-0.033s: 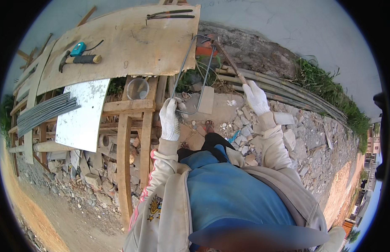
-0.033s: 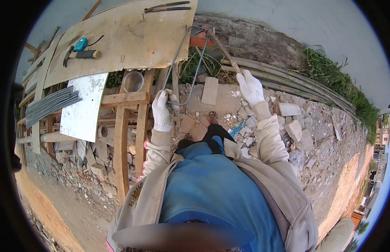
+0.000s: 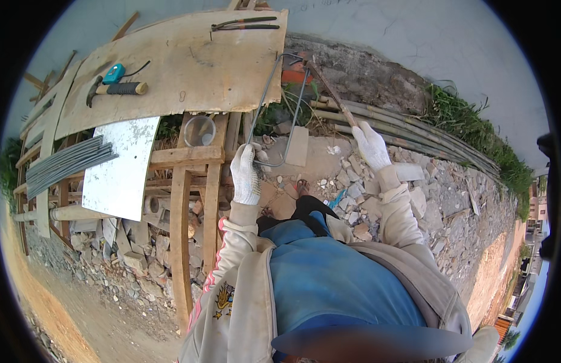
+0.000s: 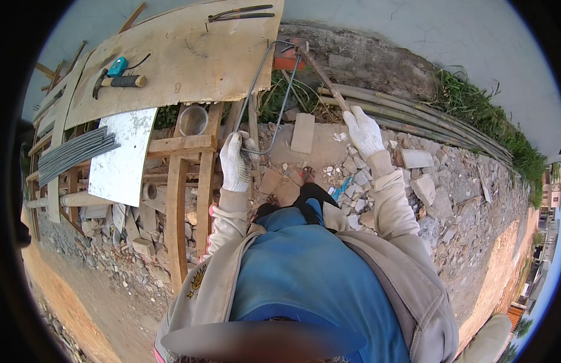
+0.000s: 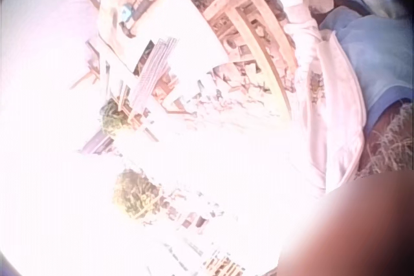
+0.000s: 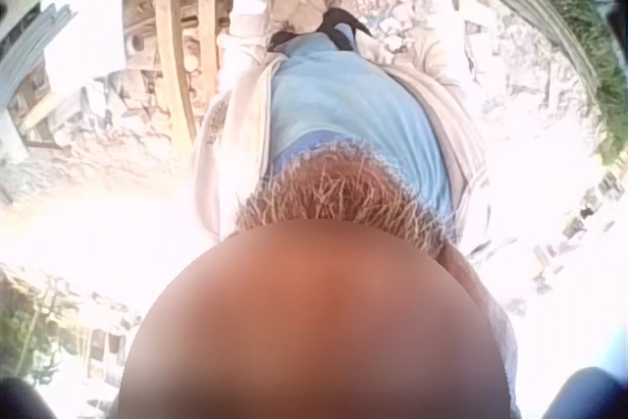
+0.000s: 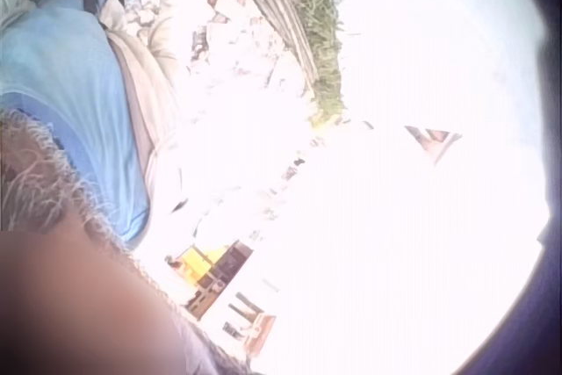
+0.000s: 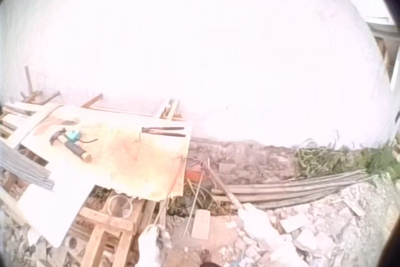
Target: The person repeatedly bends thin metal rods into U-shapes using a curved metal bar as a lever against a wooden workbench. They pick up rods from a pile, position them, apply force to bend them, and place the finished pieces aside.
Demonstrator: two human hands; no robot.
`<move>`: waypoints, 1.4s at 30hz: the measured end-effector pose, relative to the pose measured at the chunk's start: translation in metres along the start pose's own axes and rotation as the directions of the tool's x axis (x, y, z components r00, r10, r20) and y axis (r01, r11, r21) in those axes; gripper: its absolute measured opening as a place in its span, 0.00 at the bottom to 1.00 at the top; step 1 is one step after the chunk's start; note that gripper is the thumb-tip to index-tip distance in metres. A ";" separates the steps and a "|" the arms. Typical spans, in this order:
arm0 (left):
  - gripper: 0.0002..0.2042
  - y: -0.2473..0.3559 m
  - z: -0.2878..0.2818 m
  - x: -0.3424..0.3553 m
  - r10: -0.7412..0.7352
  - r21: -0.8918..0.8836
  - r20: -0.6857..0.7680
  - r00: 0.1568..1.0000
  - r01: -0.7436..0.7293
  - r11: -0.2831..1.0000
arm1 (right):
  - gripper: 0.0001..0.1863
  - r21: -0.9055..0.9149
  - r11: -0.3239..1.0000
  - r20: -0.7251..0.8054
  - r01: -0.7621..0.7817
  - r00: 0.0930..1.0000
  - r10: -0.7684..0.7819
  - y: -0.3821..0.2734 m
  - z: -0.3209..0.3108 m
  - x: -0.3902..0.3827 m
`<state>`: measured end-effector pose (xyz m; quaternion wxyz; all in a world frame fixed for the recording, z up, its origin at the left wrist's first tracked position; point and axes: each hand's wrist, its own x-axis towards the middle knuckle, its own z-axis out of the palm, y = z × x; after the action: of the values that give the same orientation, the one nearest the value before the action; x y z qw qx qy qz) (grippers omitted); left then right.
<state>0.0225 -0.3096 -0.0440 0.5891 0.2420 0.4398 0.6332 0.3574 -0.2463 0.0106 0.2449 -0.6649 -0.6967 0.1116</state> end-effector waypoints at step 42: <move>0.14 -0.017 -0.009 0.014 -0.032 -0.210 0.087 0.996 0.050 0.976 | 0.20 0.588 -0.066 0.756 -0.806 0.519 0.399 -0.130 -0.039 -0.246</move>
<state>0.0217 -0.2998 -0.0663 0.6421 0.1947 0.3500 0.6537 0.2625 -0.5062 0.0593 0.3648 -0.5973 -0.1361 0.7012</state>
